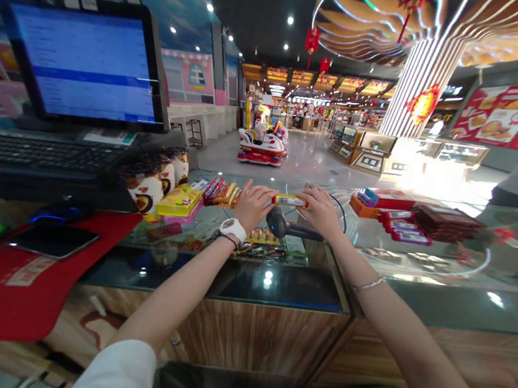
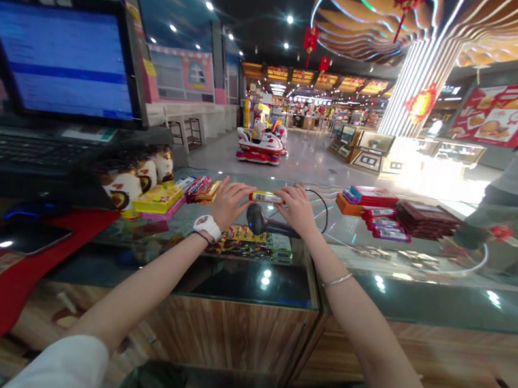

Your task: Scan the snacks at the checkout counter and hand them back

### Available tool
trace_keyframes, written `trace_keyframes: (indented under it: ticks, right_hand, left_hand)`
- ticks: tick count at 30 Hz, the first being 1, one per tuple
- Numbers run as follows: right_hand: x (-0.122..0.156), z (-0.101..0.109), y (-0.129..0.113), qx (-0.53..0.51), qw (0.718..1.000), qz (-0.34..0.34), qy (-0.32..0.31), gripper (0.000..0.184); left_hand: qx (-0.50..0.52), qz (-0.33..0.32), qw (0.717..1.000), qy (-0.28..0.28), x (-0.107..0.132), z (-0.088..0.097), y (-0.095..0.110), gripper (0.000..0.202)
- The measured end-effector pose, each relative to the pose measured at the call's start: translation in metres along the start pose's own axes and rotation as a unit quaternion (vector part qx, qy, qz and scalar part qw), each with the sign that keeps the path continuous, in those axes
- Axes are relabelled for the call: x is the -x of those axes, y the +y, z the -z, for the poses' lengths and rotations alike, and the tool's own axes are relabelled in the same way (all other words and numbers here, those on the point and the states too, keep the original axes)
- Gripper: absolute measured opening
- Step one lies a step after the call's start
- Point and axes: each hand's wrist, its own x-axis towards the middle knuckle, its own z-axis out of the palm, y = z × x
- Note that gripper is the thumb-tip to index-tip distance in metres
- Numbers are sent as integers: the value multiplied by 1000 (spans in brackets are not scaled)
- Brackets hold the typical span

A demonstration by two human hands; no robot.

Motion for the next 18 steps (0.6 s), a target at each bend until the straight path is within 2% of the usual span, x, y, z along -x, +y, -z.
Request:
trace_keyframes:
  ticks: [10, 13, 18]
  right_hand:
    - [1, -3, 0, 4, 1000, 5, 30, 35]
    - [-1, 1, 0, 4, 1000, 6, 17, 42]
    - [2, 16, 0, -25, 999, 24, -9, 65]
  left_hand:
    - [-2, -10, 1000, 2, 2, -2, 1, 31]
    - [-5, -6, 1000, 6, 1, -3, -2, 30]
    - [0, 4, 1000, 25, 0, -6, -9, 29]
